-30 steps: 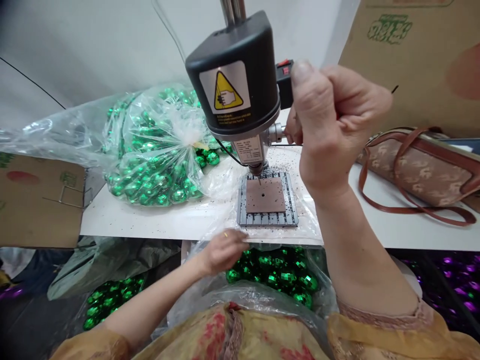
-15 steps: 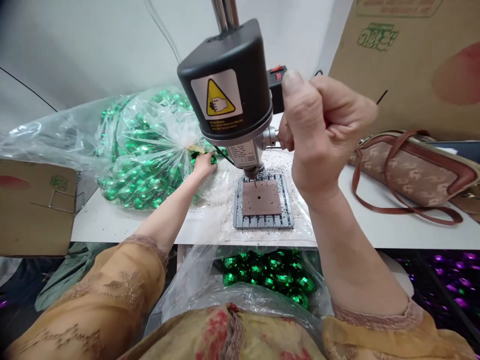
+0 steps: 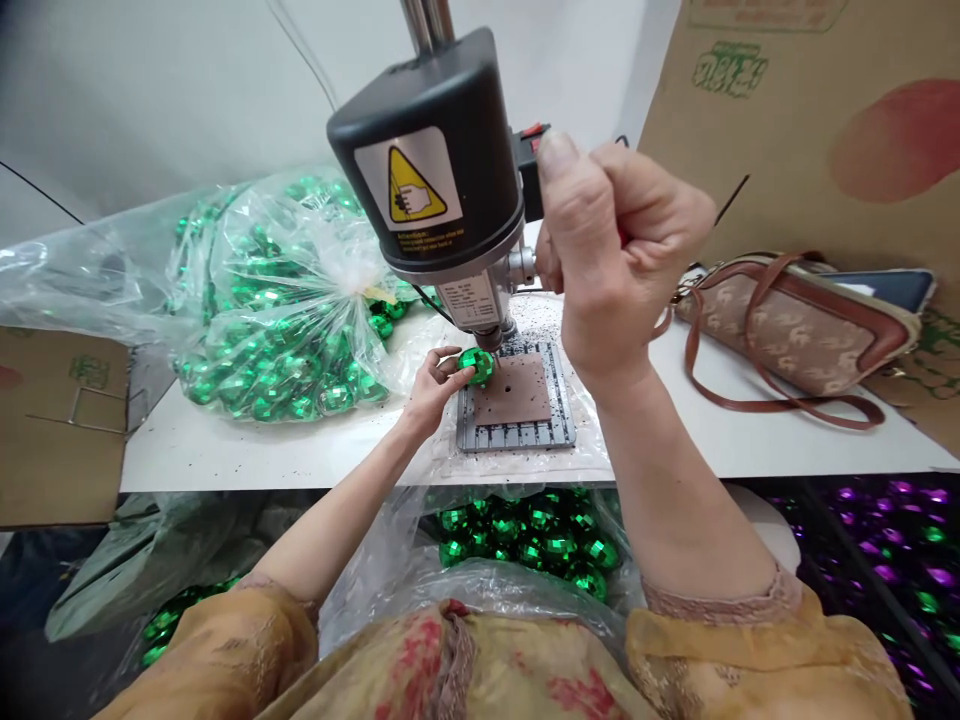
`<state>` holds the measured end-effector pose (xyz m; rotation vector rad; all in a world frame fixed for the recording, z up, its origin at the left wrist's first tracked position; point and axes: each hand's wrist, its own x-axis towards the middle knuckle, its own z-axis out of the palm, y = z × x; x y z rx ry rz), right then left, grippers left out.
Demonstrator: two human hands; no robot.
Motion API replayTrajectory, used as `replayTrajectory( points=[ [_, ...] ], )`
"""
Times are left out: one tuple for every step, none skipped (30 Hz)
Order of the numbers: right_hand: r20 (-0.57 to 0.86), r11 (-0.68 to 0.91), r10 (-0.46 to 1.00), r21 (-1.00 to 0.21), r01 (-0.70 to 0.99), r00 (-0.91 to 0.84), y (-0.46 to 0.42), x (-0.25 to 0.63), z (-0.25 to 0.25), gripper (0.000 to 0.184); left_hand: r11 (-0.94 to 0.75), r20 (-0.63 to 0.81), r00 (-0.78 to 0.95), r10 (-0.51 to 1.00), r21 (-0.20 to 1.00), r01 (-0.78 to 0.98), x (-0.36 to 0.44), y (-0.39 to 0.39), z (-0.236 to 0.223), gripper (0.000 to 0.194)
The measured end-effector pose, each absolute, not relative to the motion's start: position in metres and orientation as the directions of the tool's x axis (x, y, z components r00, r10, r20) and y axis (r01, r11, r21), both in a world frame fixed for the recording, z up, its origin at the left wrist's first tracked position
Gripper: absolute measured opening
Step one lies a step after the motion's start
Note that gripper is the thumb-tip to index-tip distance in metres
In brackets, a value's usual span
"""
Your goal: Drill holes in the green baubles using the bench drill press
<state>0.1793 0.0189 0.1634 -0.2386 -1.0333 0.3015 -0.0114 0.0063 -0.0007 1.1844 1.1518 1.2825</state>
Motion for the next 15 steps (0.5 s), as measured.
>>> replayTrajectory(
  points=[
    [0.805, 0.931, 0.361, -0.338, -0.136, 0.47, 0.019, 0.18, 0.163, 0.046, -0.051, 0.051, -0.004, 0.999, 0.997, -0.059, -0.009, 0.008, -0.002, 0.063],
    [0.807, 0.929, 0.366, -0.343, -0.137, 0.463, 0.019, 0.181, 0.163, 0.047, -0.06, 0.06, 0.006, 0.998, 0.997, -0.047, -0.006, 0.01, -0.004, 0.064],
    [0.808, 0.927, 0.373, -0.35, -0.136, 0.457, 0.018, 0.181, 0.163, 0.048, -0.068, 0.068, 0.018, 0.998, 0.997, -0.027, -0.005, 0.012, -0.005, 0.064],
    [0.809, 0.924, 0.38, -0.358, -0.137, 0.448, 0.017, 0.181, 0.163, 0.049, -0.076, 0.076, 0.029, 0.997, 0.997, -0.003, -0.004, 0.013, -0.006, 0.063],
    [0.808, 0.92, 0.387, -0.366, -0.137, 0.445, 0.016, 0.181, 0.164, 0.05, -0.083, 0.082, 0.037, 0.996, 0.996, 0.025, -0.003, 0.014, -0.007, 0.063],
    [0.804, 0.915, 0.398, -0.381, -0.131, 0.442, 0.014, 0.181, 0.164, 0.052, -0.092, 0.09, 0.044, 0.995, 0.994, 0.052, -0.003, 0.015, -0.008, 0.062],
    [0.796, 0.906, 0.415, -0.407, -0.117, 0.44, 0.012, 0.181, 0.165, 0.054, -0.102, 0.099, 0.049, 0.994, 0.992, 0.077, -0.003, 0.015, -0.009, 0.06],
    [0.786, 0.892, 0.435, -0.442, -0.093, 0.439, 0.01, 0.181, 0.165, 0.056, -0.114, 0.109, 0.051, 0.993, 0.988, 0.101, -0.002, 0.015, -0.009, 0.058],
    [0.773, 0.874, 0.458, -0.481, -0.064, 0.44, 0.009, 0.18, 0.164, 0.058, -0.126, 0.121, 0.049, 0.991, 0.984, 0.122, -0.001, 0.014, -0.01, 0.056],
    [0.758, 0.854, 0.48, -0.52, -0.034, 0.441, 0.008, 0.18, 0.164, 0.059, -0.137, 0.132, 0.044, 0.99, 0.981, 0.14, -0.001, 0.014, -0.011, 0.054],
    [0.746, 0.834, 0.498, -0.552, -0.008, 0.443, 0.007, 0.18, 0.163, 0.06, -0.146, 0.142, 0.039, 0.989, 0.976, 0.159, 0.0, 0.013, -0.011, 0.053],
    [0.738, 0.82, 0.509, -0.572, 0.01, 0.443, 0.007, 0.18, 0.162, 0.061, -0.155, 0.151, 0.032, 0.988, 0.972, 0.177, 0.001, 0.013, -0.012, 0.052],
    [0.735, 0.814, 0.512, -0.58, 0.019, 0.445, 0.007, 0.18, 0.161, 0.061, -0.163, 0.161, 0.025, 0.987, 0.967, 0.198, 0.002, 0.012, -0.013, 0.051],
    [0.737, 0.815, 0.51, -0.578, 0.023, 0.442, 0.007, 0.181, 0.16, 0.061, -0.17, 0.17, 0.019, 0.985, 0.96, 0.221, 0.003, 0.011, -0.014, 0.05],
    [0.743, 0.821, 0.503, -0.57, 0.024, 0.441, 0.007, 0.181, 0.16, 0.06, -0.178, 0.18, 0.016, 0.984, 0.953, 0.243, 0.004, 0.01, -0.014, 0.05]
  ],
)
